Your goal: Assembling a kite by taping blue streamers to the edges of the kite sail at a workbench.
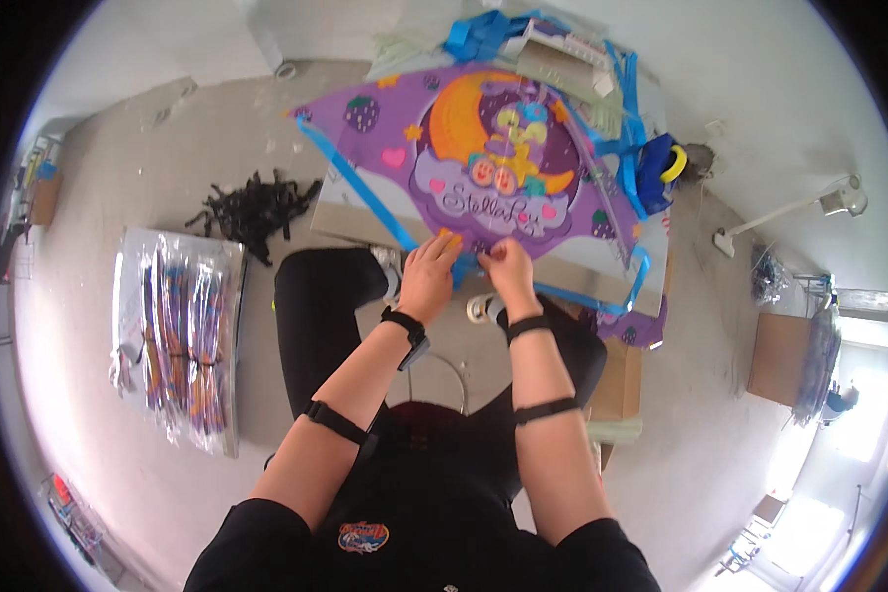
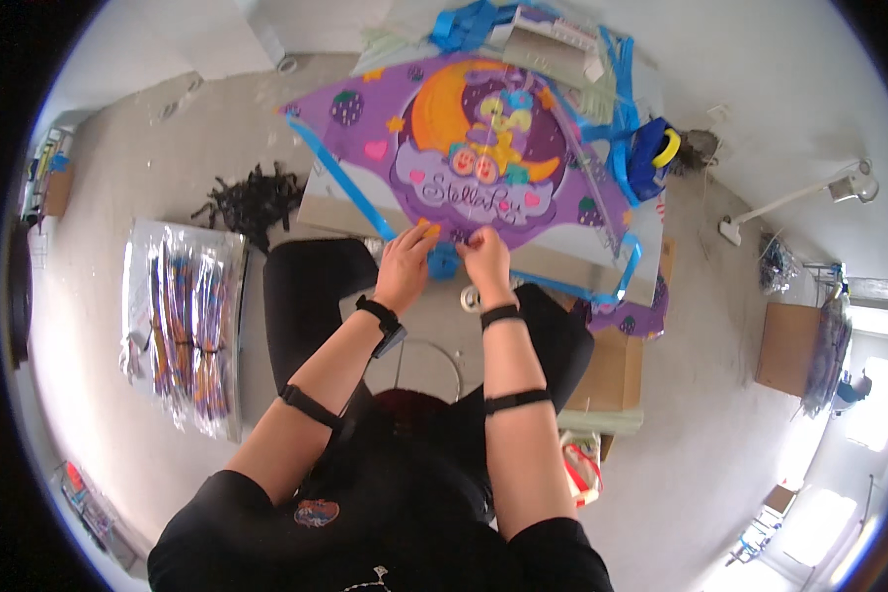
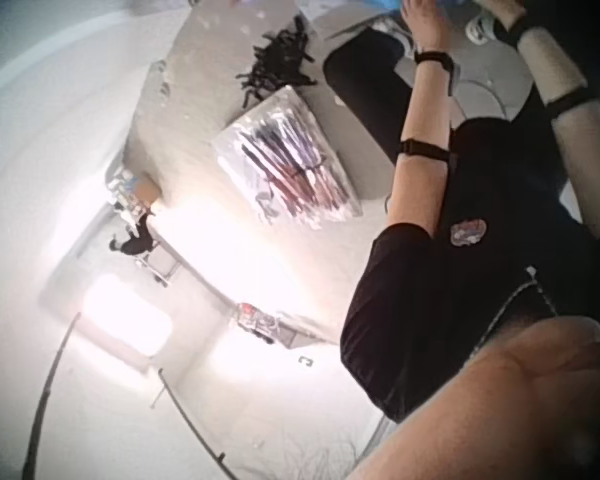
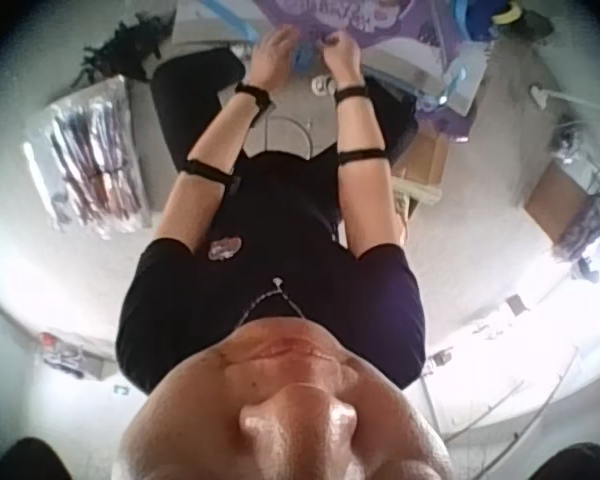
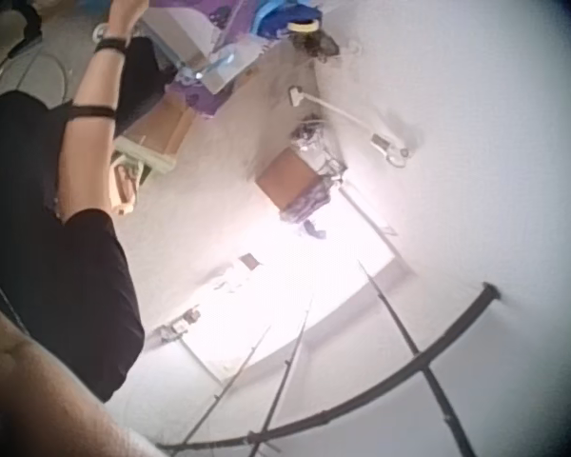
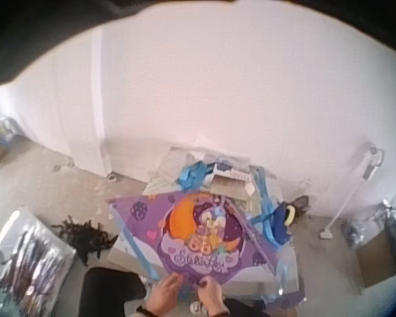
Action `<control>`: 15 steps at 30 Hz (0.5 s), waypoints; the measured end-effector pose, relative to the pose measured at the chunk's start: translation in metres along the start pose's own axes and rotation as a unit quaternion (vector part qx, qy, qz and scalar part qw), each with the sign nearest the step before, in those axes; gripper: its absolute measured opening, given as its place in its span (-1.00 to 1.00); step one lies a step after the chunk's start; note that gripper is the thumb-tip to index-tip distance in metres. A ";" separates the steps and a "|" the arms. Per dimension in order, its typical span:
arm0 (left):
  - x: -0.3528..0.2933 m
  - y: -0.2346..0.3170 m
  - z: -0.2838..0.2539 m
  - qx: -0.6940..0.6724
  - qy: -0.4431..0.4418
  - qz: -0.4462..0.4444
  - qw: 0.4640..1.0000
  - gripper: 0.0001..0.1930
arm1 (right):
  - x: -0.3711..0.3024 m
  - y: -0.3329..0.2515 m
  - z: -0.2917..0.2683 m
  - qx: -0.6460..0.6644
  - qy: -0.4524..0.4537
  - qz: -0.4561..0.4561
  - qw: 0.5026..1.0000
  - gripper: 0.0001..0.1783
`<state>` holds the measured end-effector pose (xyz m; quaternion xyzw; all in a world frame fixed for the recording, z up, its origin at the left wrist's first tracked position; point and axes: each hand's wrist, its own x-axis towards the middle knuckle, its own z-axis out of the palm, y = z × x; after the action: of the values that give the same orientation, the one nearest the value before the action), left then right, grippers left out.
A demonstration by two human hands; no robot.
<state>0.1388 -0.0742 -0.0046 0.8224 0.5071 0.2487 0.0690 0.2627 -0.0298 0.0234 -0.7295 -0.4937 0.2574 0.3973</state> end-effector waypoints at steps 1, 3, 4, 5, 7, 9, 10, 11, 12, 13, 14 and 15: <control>0.011 -0.001 -0.003 0.008 0.008 0.008 1.000 -0.41 | 0.010 -0.006 -0.002 0.008 -0.002 -0.006 1.000 -0.65; 0.028 -0.001 -0.011 0.018 0.019 0.018 0.999 -0.42 | 0.024 -0.014 -0.004 -0.005 0.029 -0.038 0.999 -0.63; 0.034 0.000 -0.014 0.016 0.020 0.022 0.999 -0.43 | 0.029 -0.018 -0.006 0.000 0.022 -0.038 0.999 -0.63; 0.042 0.002 -0.018 0.019 -0.002 0.020 1.000 -0.43 | 0.037 -0.022 -0.008 -0.025 0.036 -0.047 0.998 -0.63; 0.060 0.005 -0.023 0.015 0.032 0.039 0.999 -0.44 | 0.057 -0.031 -0.018 -0.044 0.055 -0.058 0.996 -0.62; 0.078 0.009 -0.028 0.012 0.041 0.050 0.998 -0.44 | 0.079 -0.039 -0.030 -0.109 0.038 -0.067 0.991 -0.63; 0.084 0.010 -0.030 0.018 0.041 0.053 0.998 -0.45 | 0.089 -0.044 -0.035 -0.106 0.027 -0.060 0.992 -0.63; 0.088 0.011 -0.033 0.018 0.056 0.066 0.996 -0.45 | 0.098 -0.050 -0.040 -0.128 -0.028 -0.045 0.990 -0.63; 0.091 0.012 -0.036 0.028 0.045 0.058 0.997 -0.45 | 0.103 -0.055 -0.045 -0.162 -0.070 -0.017 0.984 -0.62; 0.092 0.012 -0.039 0.028 0.054 0.062 0.996 -0.47 | 0.106 -0.059 -0.049 -0.147 -0.080 -0.033 0.985 -0.62; 0.092 0.012 -0.043 0.026 0.045 0.061 0.997 -0.48 | 0.107 -0.065 -0.054 -0.166 -0.111 -0.010 0.980 -0.59; 0.092 0.013 -0.048 0.032 0.066 0.069 0.995 -0.48 | 0.108 -0.071 -0.059 -0.185 -0.141 0.014 0.972 -0.55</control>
<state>0.1600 -0.0070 0.0728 0.8390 0.4605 0.2898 -0.0085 0.3123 0.0644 0.1165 -0.7532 -0.5739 0.2675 0.1780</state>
